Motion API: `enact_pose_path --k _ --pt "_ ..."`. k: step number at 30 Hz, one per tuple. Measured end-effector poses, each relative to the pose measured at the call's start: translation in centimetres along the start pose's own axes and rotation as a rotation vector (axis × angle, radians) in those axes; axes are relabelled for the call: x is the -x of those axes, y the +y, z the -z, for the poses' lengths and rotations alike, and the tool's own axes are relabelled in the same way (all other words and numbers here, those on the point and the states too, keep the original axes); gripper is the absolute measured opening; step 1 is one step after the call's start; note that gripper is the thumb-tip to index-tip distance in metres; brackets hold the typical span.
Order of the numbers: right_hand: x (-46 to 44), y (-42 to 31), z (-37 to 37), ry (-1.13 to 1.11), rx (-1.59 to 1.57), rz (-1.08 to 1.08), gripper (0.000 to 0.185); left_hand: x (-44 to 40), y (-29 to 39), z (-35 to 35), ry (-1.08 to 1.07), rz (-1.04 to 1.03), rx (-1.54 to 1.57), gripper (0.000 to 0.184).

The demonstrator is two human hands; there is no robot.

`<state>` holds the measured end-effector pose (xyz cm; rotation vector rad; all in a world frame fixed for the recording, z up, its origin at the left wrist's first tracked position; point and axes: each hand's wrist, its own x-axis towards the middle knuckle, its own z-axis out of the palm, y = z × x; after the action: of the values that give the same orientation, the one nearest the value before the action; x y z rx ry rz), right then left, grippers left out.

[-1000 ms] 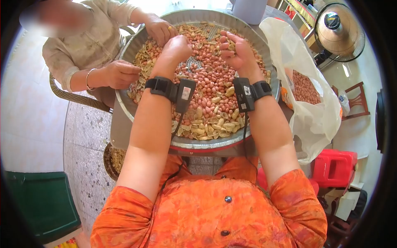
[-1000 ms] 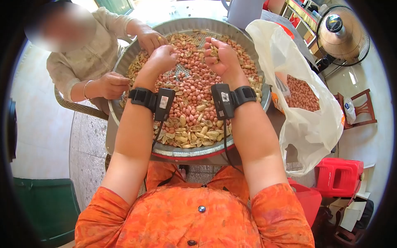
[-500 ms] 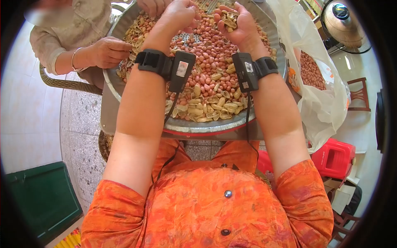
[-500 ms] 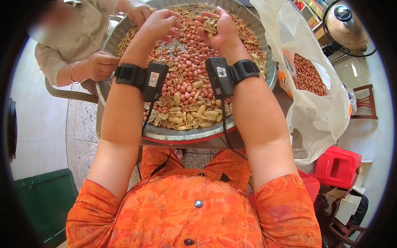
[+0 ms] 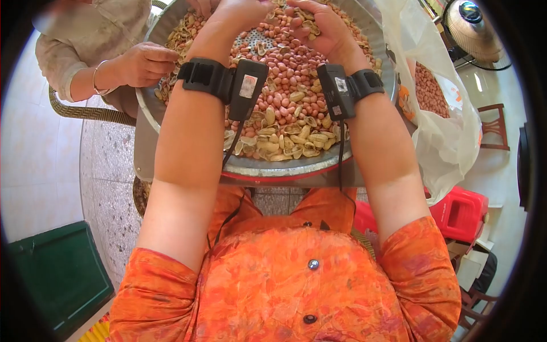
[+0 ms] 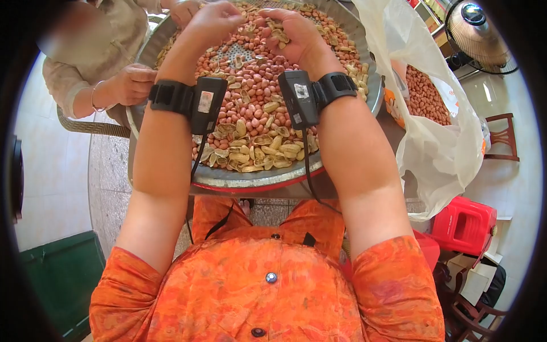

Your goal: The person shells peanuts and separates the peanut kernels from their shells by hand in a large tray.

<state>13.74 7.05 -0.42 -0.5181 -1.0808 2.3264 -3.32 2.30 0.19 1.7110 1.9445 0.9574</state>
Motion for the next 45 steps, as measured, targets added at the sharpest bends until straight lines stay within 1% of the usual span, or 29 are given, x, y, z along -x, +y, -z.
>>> enact_pose_path --k 1,2,4,5,6,8,10,12,13,14,16,17,19,20,22,23,24,27,28,30,34,35,37,38,39,41,42,43,45 --pt "-1.5 -0.1 3.0 -0.209 -0.032 -0.089 0.017 -0.1 -0.5 -0.3 -0.142 0.094 -0.083 0.033" --pt "-1.4 0.1 2.9 -0.208 -0.034 -0.092 0.017 0.7 0.2 -0.5 -0.145 0.097 -0.082 0.033" --pt "-1.2 0.0 2.0 0.141 -0.022 0.117 0.013 3.0 2.8 -1.1 -0.308 0.156 -0.332 0.031" --pt "-0.7 -0.1 0.9 0.246 -0.007 0.159 0.009 3.2 2.9 -1.5 -0.338 0.195 -0.296 0.029" --pt "-0.6 -0.3 1.0 0.25 -0.009 0.157 0.009 3.2 3.0 -1.7 -0.343 0.195 -0.295 0.029" --pt "-0.5 -0.5 1.2 0.227 0.12 0.117 0.008 3.0 3.3 -1.8 -0.527 0.107 -0.205 0.026" --pt "-0.2 -0.3 1.1 0.247 0.162 0.132 0.01 2.8 3.2 -1.8 -0.521 0.065 -0.217 0.02" --pt "-0.8 0.0 1.1 0.184 0.175 0.371 0.014 2.1 2.6 -1.6 -0.368 0.084 -0.282 0.018" --pt "-0.7 -0.1 1.3 0.259 0.246 0.353 0.017 1.9 2.1 -1.6 -0.281 0.034 -0.326 0.02" --pt "-0.8 0.0 1.4 0.261 0.246 0.353 0.017 1.7 1.5 -1.5 -0.284 0.034 -0.326 0.02" --pt "-1.1 0.1 1.6 0.229 0.296 0.471 0.015 1.1 0.4 -1.6 -0.209 -0.228 -0.441 0.02" --pt "-1.1 0.0 1.7 0.23 0.296 0.472 0.015 0.8 0.1 -2.0 -0.209 -0.229 -0.441 0.02" --pt "-0.8 -0.3 1.7 0.257 0.286 0.425 0.013 3.1 4.4 -1.6 -0.531 -0.036 -0.243 0.024" --pt "-0.8 -0.4 1.4 0.257 0.286 0.426 0.013 3.8 5.6 -1.6 -0.53 -0.037 -0.243 0.024" --pt "-0.8 -0.3 0.8 0.333 0.145 0.416 0.013 4.8 7.0 -1.8 -0.756 0.067 0.016 0.032" --pt "-1.0 -0.2 1.1 0.333 0.145 0.415 0.013 4.5 6.6 -2.3 -0.782 0.093 0.053 0.036" --pt "-1.1 -0.2 1.4 0.333 0.158 0.416 0.012 4.2 5.9 -2.6 -0.782 0.094 0.055 0.036" --pt "-0.9 -0.2 1.4 0.35 0.202 0.401 0.012 2.5 3.0 -2.3 -0.359 0.052 -0.044 0.036" --pt "-0.7 -0.3 1.3 0.367 0.234 0.386 0.012 2.0 1.9 -2.2 -0.361 0.053 -0.043 0.036" --pt "-0.7 -0.1 0.7 0.405 0.236 0.4 0.012 1.6 0.7 -2.0 0.033 0.113 0.037 0.023" --pt "-1.1 0.4 0.8 0.417 0.327 0.425 0.011 0.4 -1.0 -1.8 0.005 0.055 0.055 0.029" --pt "-1.5 0.5 1.5 0.416 0.327 0.425 0.011 1.0 0.1 -1.2 -0.051 0.068 -0.057 0.027" --pt "-2.2 0.7 3.0 0.227 0.727 0.355 0.011 1.7 1.6 -0.6 -0.108 0.08 -0.169 0.027" --pt "-1.9 0.6 2.4 0.226 0.729 0.357 0.011 1.8 2.1 -0.5 -0.146 0.167 -0.151 0.028" --pt "-0.9 0.4 1.0 0.221 0.865 0.224 0.012 1.9 2.3 -0.3 -0.182 0.254 -0.133 0.03" --pt "1.2 0.0 -2.0 0.213 1.048 -0.01 0.016 2.1 2.5 0.1 -0.179 0.285 -0.119 0.028" --pt "1.5 0.1 -2.2 0.21 1.052 -0.005 0.016 2.1 2.4 0.3 -0.18 0.318 -0.105 0.026" --pt "1.6 0.2 -2.1 0.099 1.137 -0.074 0.02 0.2 -0.7 -0.3 -0.225 0.275 -0.167 0.033" --pt "1.9 0.5 -2.2 -0.125 1.298 -0.219 0.028 0.5 -0.4 -0.4 -0.267 0.251 -0.163 0.032"
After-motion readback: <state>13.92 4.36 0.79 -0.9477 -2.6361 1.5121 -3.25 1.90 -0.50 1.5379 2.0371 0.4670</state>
